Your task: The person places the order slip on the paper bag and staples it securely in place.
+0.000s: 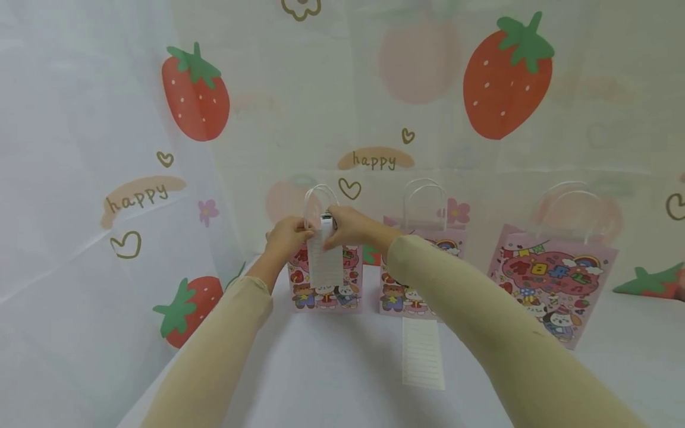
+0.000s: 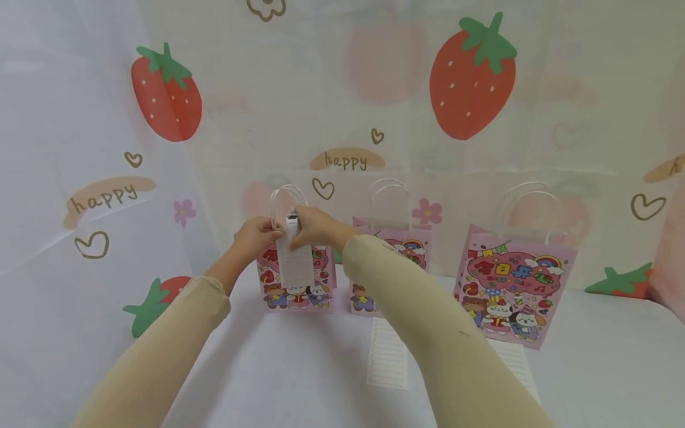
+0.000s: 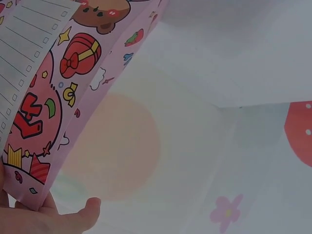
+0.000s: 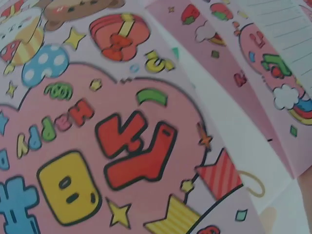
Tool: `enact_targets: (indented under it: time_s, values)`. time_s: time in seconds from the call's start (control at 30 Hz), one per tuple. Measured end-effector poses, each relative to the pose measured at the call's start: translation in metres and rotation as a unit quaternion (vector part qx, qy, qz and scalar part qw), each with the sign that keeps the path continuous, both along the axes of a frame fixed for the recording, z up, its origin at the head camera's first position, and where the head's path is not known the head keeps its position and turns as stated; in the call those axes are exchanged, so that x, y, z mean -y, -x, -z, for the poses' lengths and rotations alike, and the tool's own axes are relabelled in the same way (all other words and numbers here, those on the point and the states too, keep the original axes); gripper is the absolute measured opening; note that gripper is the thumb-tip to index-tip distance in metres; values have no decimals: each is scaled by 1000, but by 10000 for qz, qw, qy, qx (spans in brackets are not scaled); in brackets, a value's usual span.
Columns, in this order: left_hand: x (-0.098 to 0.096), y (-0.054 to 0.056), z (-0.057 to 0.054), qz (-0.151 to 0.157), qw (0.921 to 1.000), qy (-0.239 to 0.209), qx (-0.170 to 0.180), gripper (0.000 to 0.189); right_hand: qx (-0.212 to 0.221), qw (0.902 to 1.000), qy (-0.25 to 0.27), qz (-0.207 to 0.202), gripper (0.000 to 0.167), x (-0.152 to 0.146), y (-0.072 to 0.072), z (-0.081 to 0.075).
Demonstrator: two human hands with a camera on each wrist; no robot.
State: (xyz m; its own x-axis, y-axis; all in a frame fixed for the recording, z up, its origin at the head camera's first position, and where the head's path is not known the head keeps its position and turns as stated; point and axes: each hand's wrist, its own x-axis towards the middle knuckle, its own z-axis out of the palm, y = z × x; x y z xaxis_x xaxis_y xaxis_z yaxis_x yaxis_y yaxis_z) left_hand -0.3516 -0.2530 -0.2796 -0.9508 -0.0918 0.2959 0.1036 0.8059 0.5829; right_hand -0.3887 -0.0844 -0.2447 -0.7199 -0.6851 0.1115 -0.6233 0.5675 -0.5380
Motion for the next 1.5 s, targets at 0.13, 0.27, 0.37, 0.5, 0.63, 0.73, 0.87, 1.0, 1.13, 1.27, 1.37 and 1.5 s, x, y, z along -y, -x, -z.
enact_targets:
  time_s: [0.13, 0.27, 0.37, 0.5, 0.63, 0.73, 0.87, 1.0, 1.13, 1.27, 1.37, 1.5]
  values:
    - [-1, 1, 3, 37, 10000, -39, -31, 18, -91, 9999, 85, 75, 46, -1, -1, 2]
    - [0, 2, 4, 7, 9999, 1, -106, 18, -251, 9995, 194, 60, 44, -1, -1, 3]
    - [0, 2, 3, -15, 10000, 9, -96, 18, -282, 9992, 293, 62, 41, 1, 0, 4]
    - [2, 3, 2, -1, 10000, -12, -51, 19, -424, 9981, 416, 133, 40, 4, -1, 7]
    - [2, 3, 2, 32, 10000, -3, -50, 19, -659, 9957, 615, 209, 37, 5, -2, 14]
    - [1, 4, 3, 166, 9998, -11, -50, 19, -857, 9923, 813, 374, 34, 4, -2, 20]
    - [2, 5, 2, 201, 9998, 47, 13, 19, -1236, 9883, 725, 524, 33, 5, -1, 22]
    - [6, 6, 0, 154, 9998, 62, 66, 20, -1159, 9897, 569, 612, 46, 6, -5, 11]
    - [5, 5, 0, 202, 9998, 79, 30, 22, -824, 9850, 1150, 991, 56, -3, -16, -7]
    - [4, 6, -1, 185, 9996, 212, -29, 24, -621, 9765, 1703, 1166, 49, -15, -27, -19]
    - [4, 6, -2, 149, 9994, 320, -71, 29, -435, 9753, 1893, 1055, 45, -26, -33, -23]
    - [3, 4, -3, 68, 9996, 279, -71, 43, -164, 9751, 1983, 979, 44, -40, -39, -22]
